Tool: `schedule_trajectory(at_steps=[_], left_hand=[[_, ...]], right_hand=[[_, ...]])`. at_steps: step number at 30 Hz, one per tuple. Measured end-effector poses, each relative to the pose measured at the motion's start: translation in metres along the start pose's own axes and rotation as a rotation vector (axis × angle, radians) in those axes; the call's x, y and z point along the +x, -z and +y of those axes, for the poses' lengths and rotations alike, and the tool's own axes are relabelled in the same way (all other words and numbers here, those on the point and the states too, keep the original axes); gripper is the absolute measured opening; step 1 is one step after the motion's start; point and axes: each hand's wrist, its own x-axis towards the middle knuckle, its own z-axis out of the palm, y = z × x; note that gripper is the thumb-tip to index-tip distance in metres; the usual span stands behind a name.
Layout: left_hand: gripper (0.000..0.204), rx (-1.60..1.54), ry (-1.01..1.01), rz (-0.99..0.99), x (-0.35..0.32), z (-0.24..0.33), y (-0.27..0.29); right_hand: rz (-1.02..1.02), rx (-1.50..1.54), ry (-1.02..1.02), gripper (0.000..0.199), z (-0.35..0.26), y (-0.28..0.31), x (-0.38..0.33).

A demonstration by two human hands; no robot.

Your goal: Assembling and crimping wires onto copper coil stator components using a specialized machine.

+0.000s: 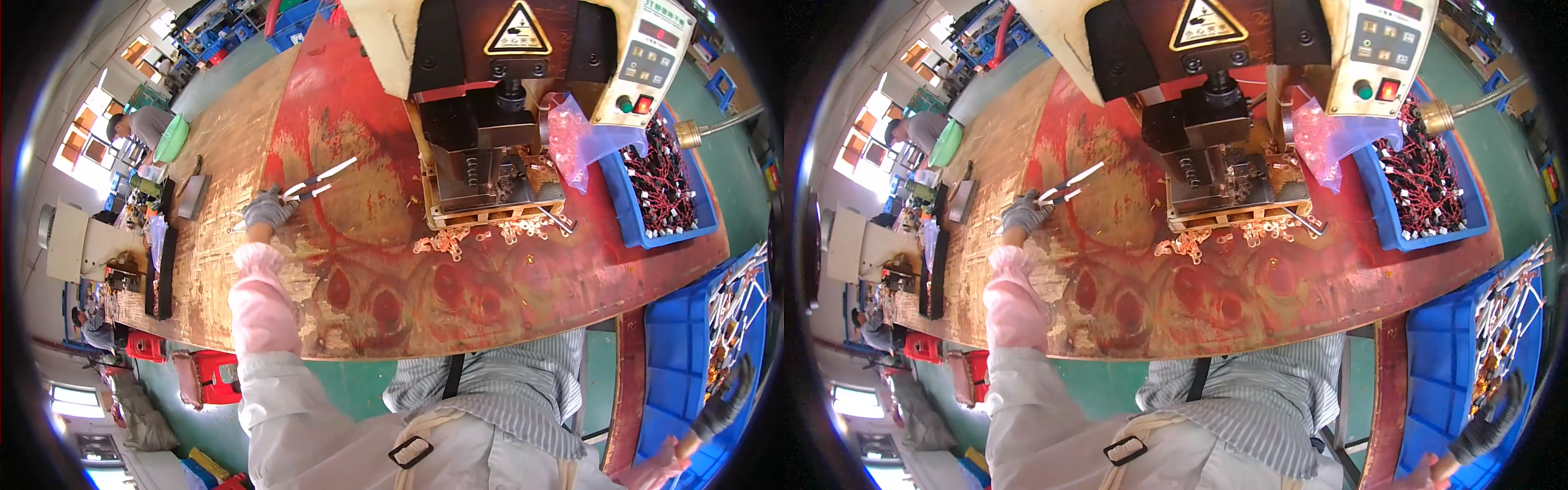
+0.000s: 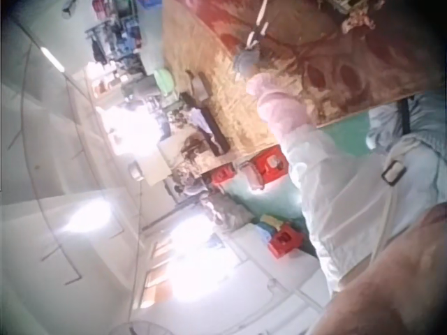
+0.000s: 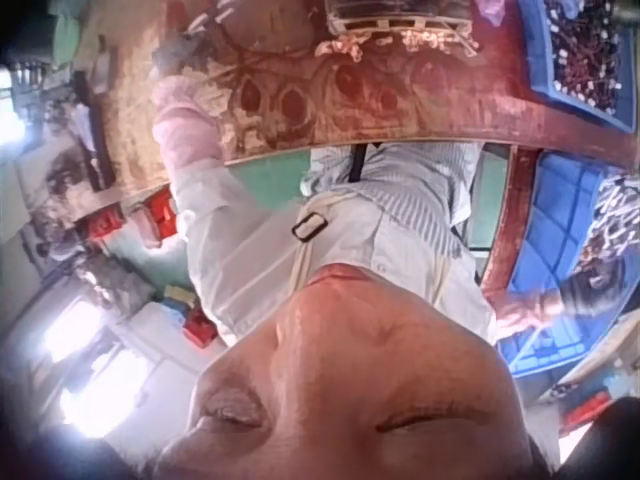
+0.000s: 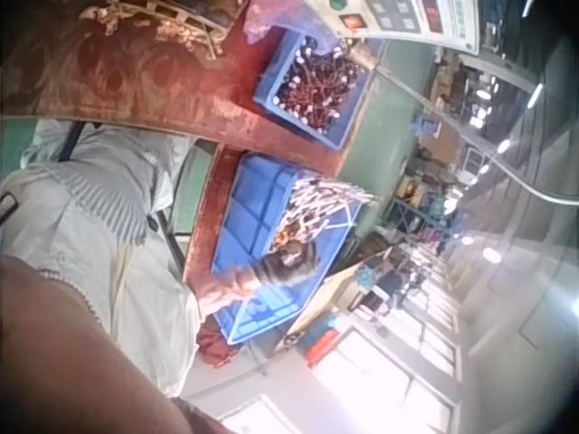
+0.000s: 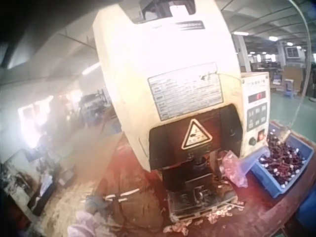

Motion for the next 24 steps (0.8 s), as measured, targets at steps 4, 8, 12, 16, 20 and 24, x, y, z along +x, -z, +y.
schedule_trajectory(at_steps=[4,8,12,16,20,24], left_hand=[[0.066,0.048,-0.185,-0.048,0.003,-0.008,0.017],[0.066,-0.026,-0.121,-0.117,-0.018,-0.025,0.012],[0.063,-0.028,-0.112,0.065,-0.1,-0.001,0.024],[0.059,-0.106,-0.321,0.178,-0.199,0.03,0.047],[0.065,-0.137,-0.68,0.045,-0.247,0.075,0.054],[0.062,-0.194,-0.883,-0.207,-0.273,0.089,0.065]], right_hand=[[-0.086,-0.076,0.184,0.022,-0.091,-0.042,0.023],[-0.173,0.247,0.094,0.019,-0.142,-0.077,0.027],[-0.278,0.534,0.265,0.017,-0.231,-0.093,0.041],[-0.674,1.073,0.696,0.025,-0.331,-0.093,0.032],[-0.283,0.857,1.06,0.039,-0.4,-0.087,0.01],[-0.558,0.768,1.001,0.043,-0.403,-0.092,-0.004]])
